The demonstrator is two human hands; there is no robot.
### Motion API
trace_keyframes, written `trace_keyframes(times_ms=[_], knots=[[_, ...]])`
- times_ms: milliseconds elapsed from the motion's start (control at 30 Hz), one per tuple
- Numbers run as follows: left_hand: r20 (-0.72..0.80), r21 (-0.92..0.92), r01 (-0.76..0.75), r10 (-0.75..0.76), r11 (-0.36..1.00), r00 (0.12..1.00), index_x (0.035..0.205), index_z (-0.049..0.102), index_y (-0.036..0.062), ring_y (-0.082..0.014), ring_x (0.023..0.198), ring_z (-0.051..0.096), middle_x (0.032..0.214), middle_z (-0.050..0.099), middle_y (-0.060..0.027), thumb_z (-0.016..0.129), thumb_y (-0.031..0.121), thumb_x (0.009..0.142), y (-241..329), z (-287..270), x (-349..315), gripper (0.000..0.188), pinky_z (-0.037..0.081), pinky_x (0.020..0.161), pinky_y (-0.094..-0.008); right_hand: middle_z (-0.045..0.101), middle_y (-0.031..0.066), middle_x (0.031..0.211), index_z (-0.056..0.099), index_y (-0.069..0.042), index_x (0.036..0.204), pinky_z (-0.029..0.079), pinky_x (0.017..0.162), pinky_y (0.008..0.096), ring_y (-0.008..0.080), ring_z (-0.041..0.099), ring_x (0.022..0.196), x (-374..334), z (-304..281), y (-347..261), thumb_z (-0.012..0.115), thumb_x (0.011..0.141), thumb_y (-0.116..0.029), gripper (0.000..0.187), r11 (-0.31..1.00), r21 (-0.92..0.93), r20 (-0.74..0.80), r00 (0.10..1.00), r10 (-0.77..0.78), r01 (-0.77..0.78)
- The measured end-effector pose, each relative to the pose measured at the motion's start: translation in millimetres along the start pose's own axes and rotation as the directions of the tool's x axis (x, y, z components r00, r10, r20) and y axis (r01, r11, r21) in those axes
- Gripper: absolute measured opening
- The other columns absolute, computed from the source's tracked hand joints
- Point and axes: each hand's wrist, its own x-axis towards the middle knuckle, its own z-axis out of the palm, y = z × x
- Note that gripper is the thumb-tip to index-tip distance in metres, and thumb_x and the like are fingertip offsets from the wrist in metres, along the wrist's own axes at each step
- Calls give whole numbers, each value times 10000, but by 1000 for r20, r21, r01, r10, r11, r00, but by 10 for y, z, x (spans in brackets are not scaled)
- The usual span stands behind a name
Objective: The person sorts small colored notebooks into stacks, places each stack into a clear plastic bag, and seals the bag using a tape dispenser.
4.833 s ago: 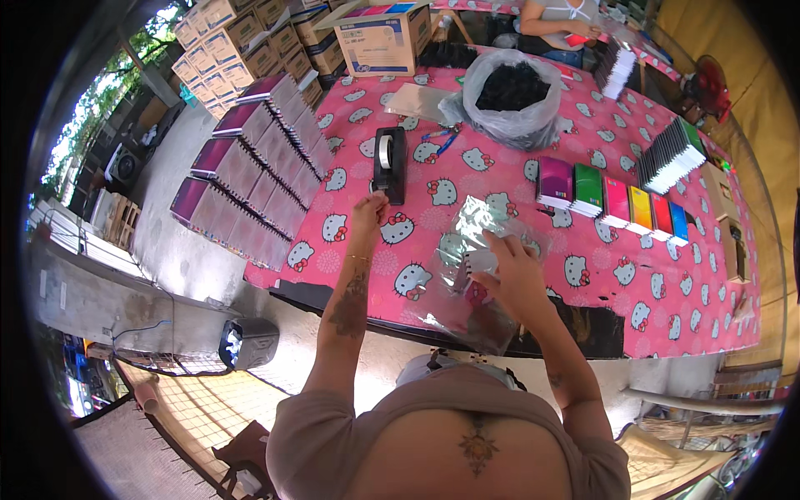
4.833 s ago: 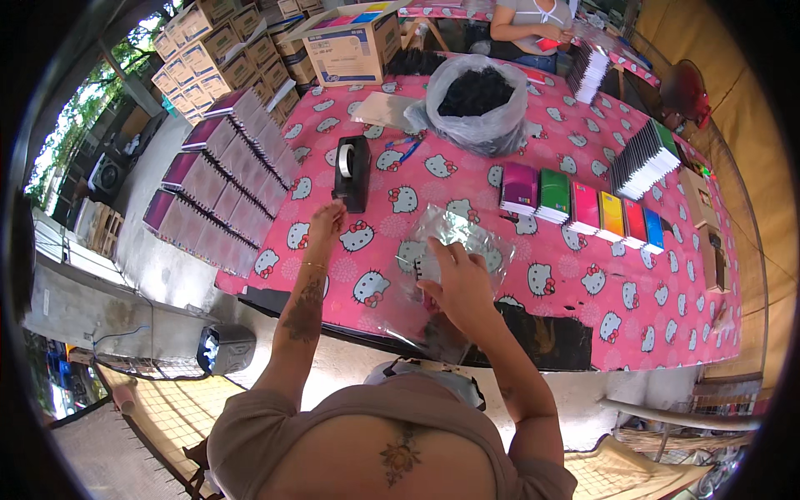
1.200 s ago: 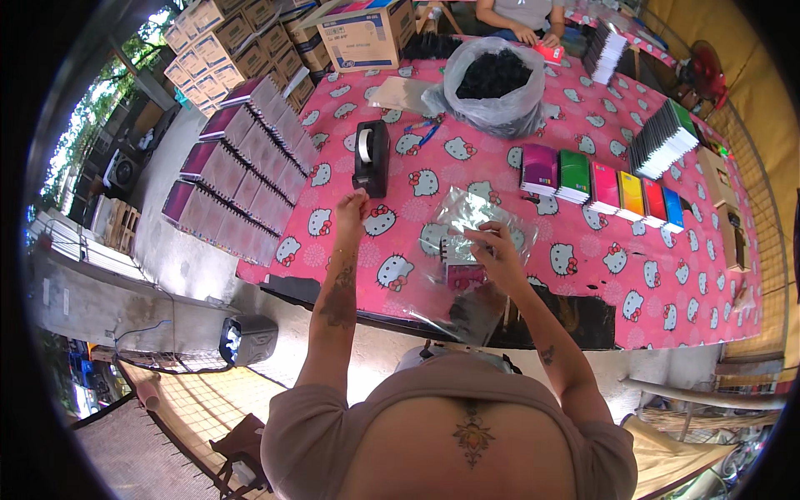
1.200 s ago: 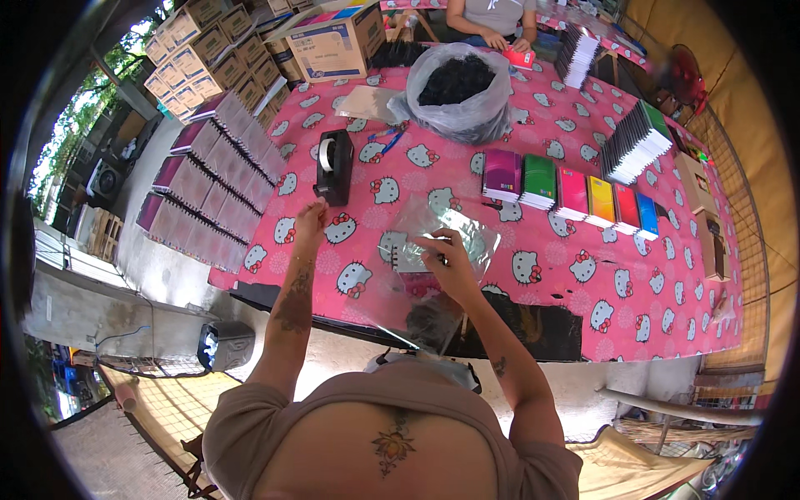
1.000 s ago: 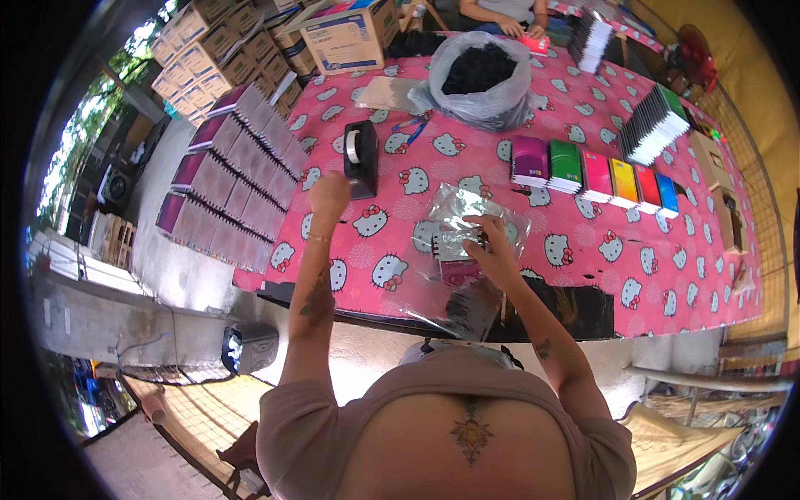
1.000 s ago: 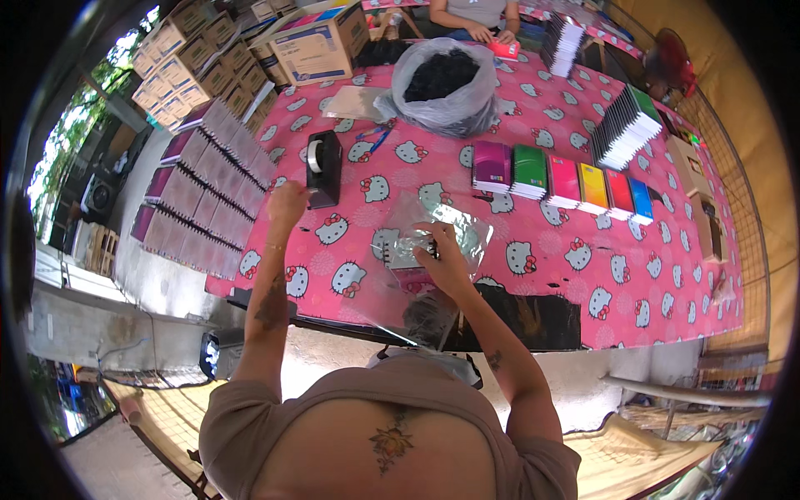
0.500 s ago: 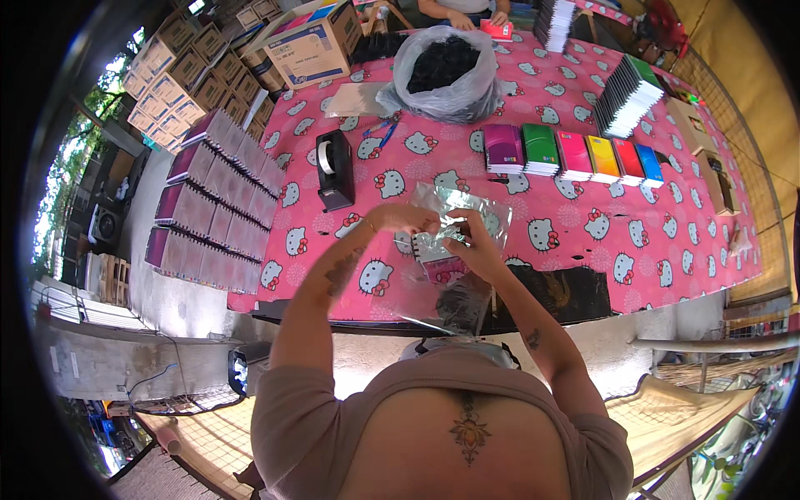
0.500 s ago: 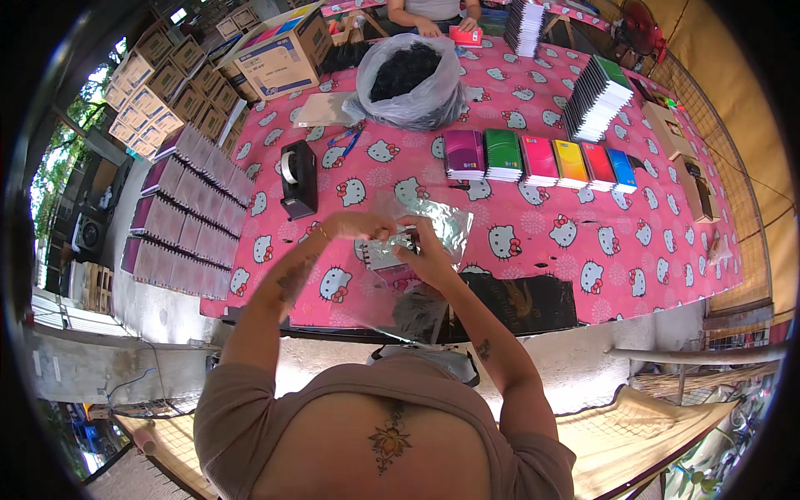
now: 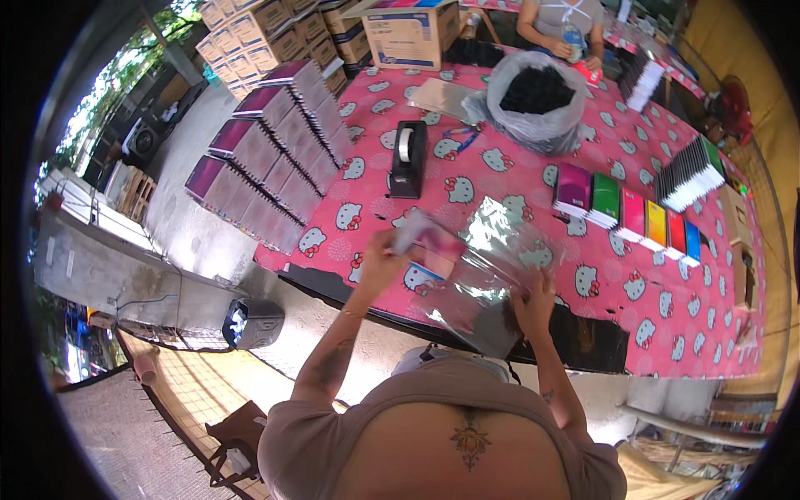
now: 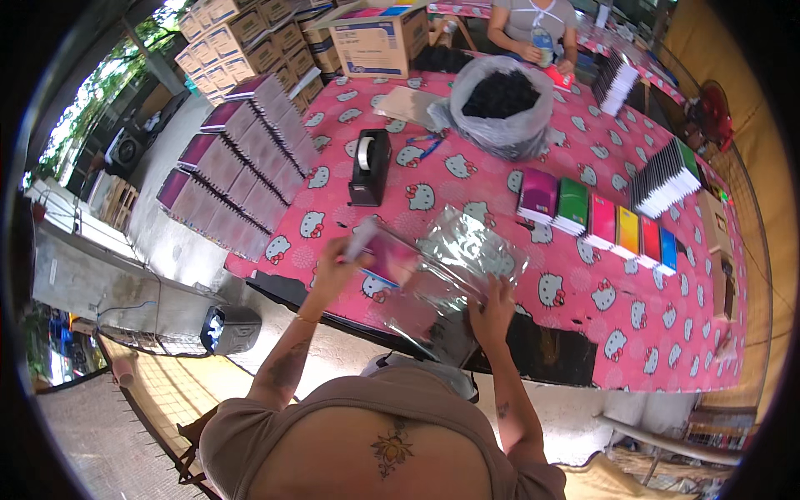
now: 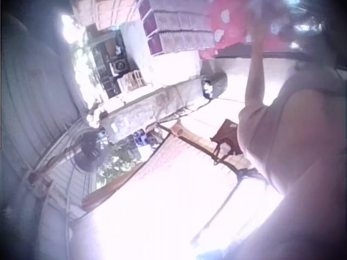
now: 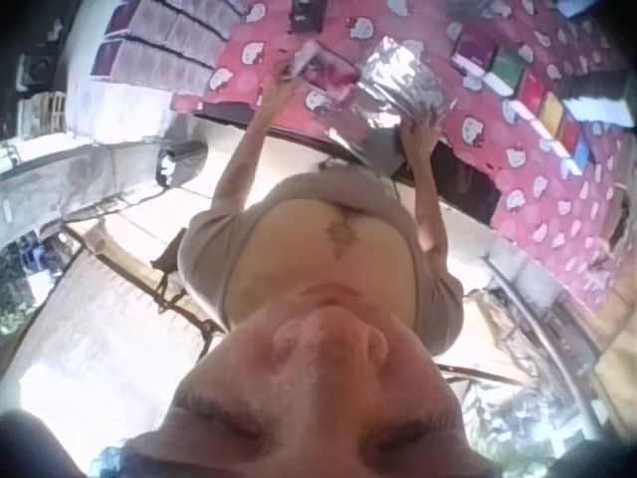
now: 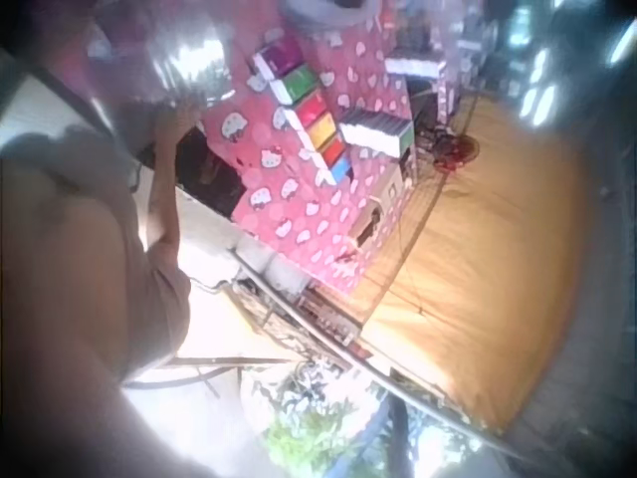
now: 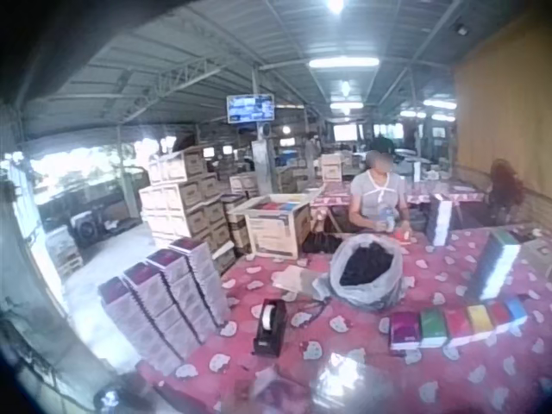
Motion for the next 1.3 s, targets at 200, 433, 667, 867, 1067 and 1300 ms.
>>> trace_keyframes(times_ms=[200,433,667,867,1067,1300], knots=[[-333,-578,303,-558,757,760,1109,616,-102,-212,804,658,918,649,-169,743,489,846,-994,-904,107,659,514,662,-300,361,212,1504,467,-141,1435,239,1115,627,426,327,1410,-73,107,-14,765,747,-397,793,938,-342,49,998,-34,49],[-668,418,332,39,846,743,1359,454,-74,-446,1185,497,1281,448,-324,719,337,853,-1022,-748,558,704,421,982,-499,335,233,1522,477,-116,1435,193,1122,646,418,273,1443,192,116,36,766,729,-420,820,931,-336,140,985,-102,145],[-53,611,-310,428,729,902,1337,505,9,-441,1172,492,1275,481,-255,707,156,824,-184,826,416,570,422,970,-516,250,228,1565,355,-185,1513,204,1118,668,423,259,1449,427,-260,366,717,819,-386,809,973,-231,-61,998,-35,19],[583,312,-775,534,550,613,1323,510,12,-412,1288,443,1376,457,-235,689,211,823,737,2994,-127,567,370,1069,-523,222,189,1598,318,-149,1533,241,1147,614,390,232,1475,718,-2069,1936,697,828,-270,810,862,-432,-299,944,140,-264],[611,148,-867,645,475,458,1329,499,-20,-386,1321,432,1392,461,-221,654,212,846,1497,5372,-79,557,351,1097,-530,301,134,1586,342,-123,1524,278,1152,567,310,259,1479,1211,-3457,3358,581,862,-118,704,709,-615,-366,921,131,-345],[547,311,-898,715,310,436,1326,515,-31,-343,1231,531,1269,583,-195,594,127,885,1721,7075,338,475,415,1041,-476,643,80,1094,647,-112,1218,472,875,518,314,638,1007,1383,-4073,3976,661,809,-66,412,737,-674,-296,933,-203,-53]])
